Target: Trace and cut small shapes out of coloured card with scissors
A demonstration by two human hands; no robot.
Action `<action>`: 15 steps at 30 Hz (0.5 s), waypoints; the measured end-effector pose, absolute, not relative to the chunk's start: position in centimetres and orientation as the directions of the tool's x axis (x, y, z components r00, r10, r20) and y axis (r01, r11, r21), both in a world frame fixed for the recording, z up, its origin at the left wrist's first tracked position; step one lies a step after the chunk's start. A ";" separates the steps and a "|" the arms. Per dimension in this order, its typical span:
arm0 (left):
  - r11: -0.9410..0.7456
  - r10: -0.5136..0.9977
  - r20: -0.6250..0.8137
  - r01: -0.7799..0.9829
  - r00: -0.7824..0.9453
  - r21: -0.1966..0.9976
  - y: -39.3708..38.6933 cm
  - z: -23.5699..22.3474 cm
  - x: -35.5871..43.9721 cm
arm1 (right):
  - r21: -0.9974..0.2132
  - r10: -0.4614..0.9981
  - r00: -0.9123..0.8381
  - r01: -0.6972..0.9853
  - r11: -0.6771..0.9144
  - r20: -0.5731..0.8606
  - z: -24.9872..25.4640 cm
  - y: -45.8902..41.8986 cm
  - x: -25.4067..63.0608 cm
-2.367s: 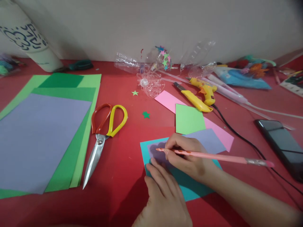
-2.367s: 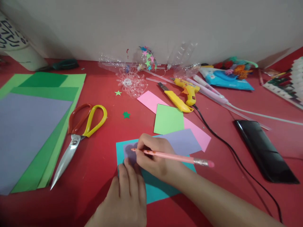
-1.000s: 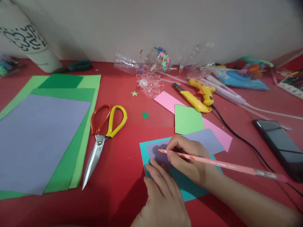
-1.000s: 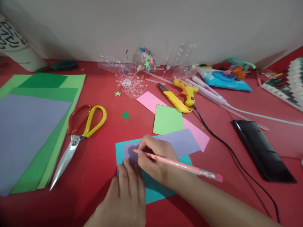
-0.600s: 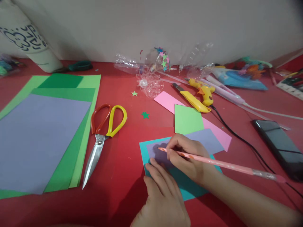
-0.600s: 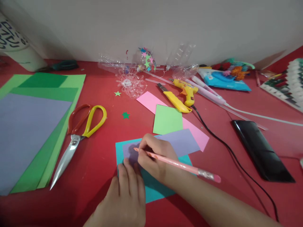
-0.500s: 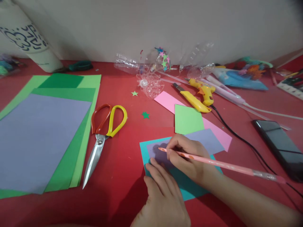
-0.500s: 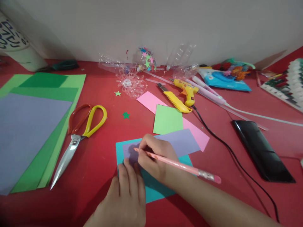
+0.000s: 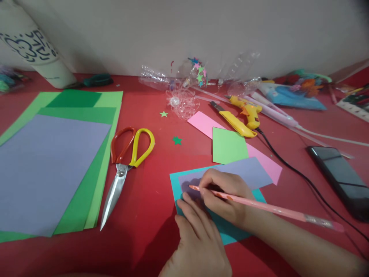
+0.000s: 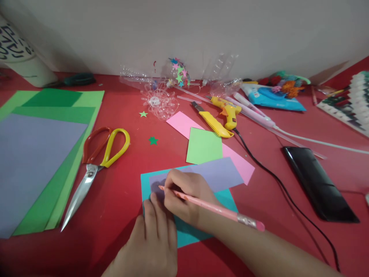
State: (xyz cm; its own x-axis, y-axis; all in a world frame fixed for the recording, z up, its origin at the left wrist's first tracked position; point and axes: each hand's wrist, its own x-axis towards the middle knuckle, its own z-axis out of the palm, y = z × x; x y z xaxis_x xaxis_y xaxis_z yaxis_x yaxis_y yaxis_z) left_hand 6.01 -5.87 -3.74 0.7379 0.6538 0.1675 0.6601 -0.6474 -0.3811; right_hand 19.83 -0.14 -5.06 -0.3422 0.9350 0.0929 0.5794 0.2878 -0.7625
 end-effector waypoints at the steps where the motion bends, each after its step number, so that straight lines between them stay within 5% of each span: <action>1: -0.648 0.649 0.170 0.656 0.741 -0.386 -5.8 -3.7 6.0 | -0.755 0.931 -0.351 0.583 0.300 0.099 -5.2 -0.2 19.9; 15: -0.637 0.634 0.211 0.657 0.744 -0.404 -5.8 -4.0 6.0 | -0.752 0.912 -0.396 0.570 0.332 0.102 -5.3 -0.2 19.9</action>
